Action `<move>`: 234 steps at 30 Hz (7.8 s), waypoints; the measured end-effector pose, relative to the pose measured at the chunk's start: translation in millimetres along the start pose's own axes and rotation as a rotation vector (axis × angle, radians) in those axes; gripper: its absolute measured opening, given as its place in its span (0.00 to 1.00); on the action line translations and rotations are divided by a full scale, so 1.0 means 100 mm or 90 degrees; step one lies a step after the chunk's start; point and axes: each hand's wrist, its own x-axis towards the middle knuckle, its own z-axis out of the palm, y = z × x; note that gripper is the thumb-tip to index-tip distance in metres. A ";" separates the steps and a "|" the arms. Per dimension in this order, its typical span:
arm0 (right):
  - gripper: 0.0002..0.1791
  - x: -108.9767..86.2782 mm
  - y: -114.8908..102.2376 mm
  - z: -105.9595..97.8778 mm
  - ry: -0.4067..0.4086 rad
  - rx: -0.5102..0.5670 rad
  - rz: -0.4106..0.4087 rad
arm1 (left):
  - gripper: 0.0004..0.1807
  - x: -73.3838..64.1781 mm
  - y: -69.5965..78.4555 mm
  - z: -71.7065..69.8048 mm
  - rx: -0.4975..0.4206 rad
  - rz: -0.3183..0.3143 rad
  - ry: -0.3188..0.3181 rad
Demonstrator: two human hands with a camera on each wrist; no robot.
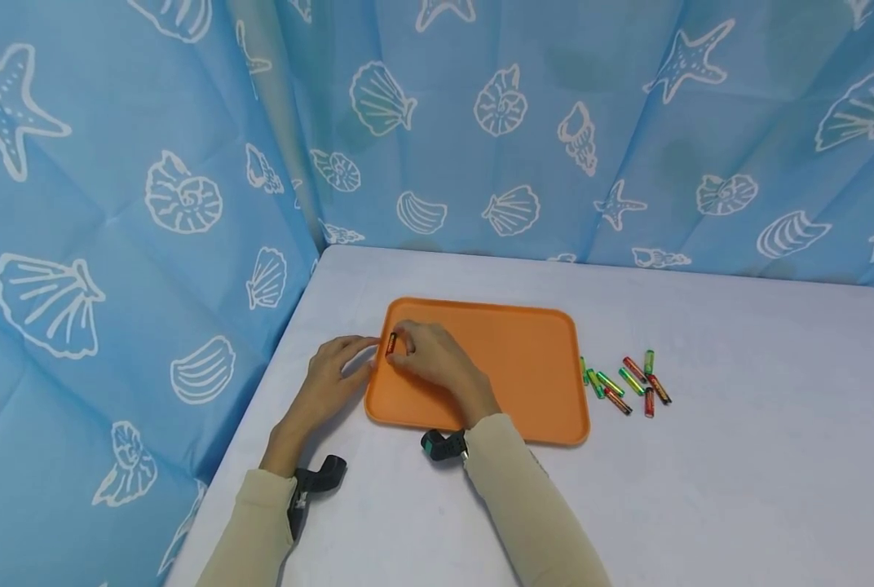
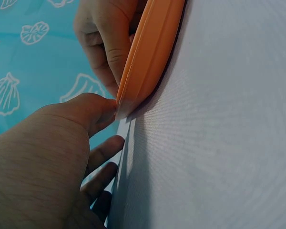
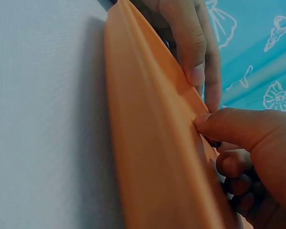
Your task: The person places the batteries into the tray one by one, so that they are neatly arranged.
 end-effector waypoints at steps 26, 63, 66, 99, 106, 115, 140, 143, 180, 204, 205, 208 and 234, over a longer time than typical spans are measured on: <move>0.27 -0.27 0.04 -0.23 0.015 0.008 0.020 | 0.22 -0.01 0.04 0.03 0.011 0.014 0.011; 0.19 -1.20 0.27 -0.91 0.158 -0.064 -0.014 | 0.21 -0.08 0.02 0.08 -0.014 -0.024 0.033; 0.19 -1.25 0.30 -0.95 0.159 -0.063 -0.007 | 0.21 -0.09 0.03 0.08 -0.017 -0.026 0.034; 0.20 -1.91 0.81 -1.39 0.188 -0.107 0.085 | 0.22 -0.09 0.09 0.08 -0.007 -0.060 0.000; 0.20 -2.04 0.93 -1.49 0.197 -0.116 0.108 | 0.22 -0.09 0.10 0.07 -0.006 -0.072 -0.012; 0.21 -2.19 1.07 -1.55 0.182 -0.131 0.151 | 0.23 -0.09 0.10 0.06 -0.004 -0.075 -0.030; 0.08 -2.47 1.30 -1.28 0.191 -0.150 0.185 | 0.24 -0.07 0.16 0.02 0.000 -0.064 -0.037; 0.09 -2.47 1.28 -1.26 0.185 -0.138 0.193 | 0.23 -0.08 0.16 0.02 0.000 -0.063 -0.040; 0.23 -2.46 1.41 -1.35 0.092 -0.058 0.168 | 0.24 -0.07 0.14 0.04 0.018 -0.074 -0.038; 0.19 -2.30 1.07 -1.28 0.202 -0.038 0.076 | 0.24 0.00 0.20 0.07 0.001 -0.072 -0.044; 0.20 -2.27 1.05 -1.26 0.201 -0.035 0.067 | 0.24 0.00 0.19 0.07 0.000 -0.069 -0.042; 0.22 -2.18 1.00 -1.20 0.196 -0.039 0.052 | 0.24 0.01 0.19 0.06 -0.004 -0.059 -0.038; 0.22 -1.57 0.61 -0.91 0.141 -0.003 0.002 | 0.24 -0.04 0.09 0.02 0.001 -0.062 -0.028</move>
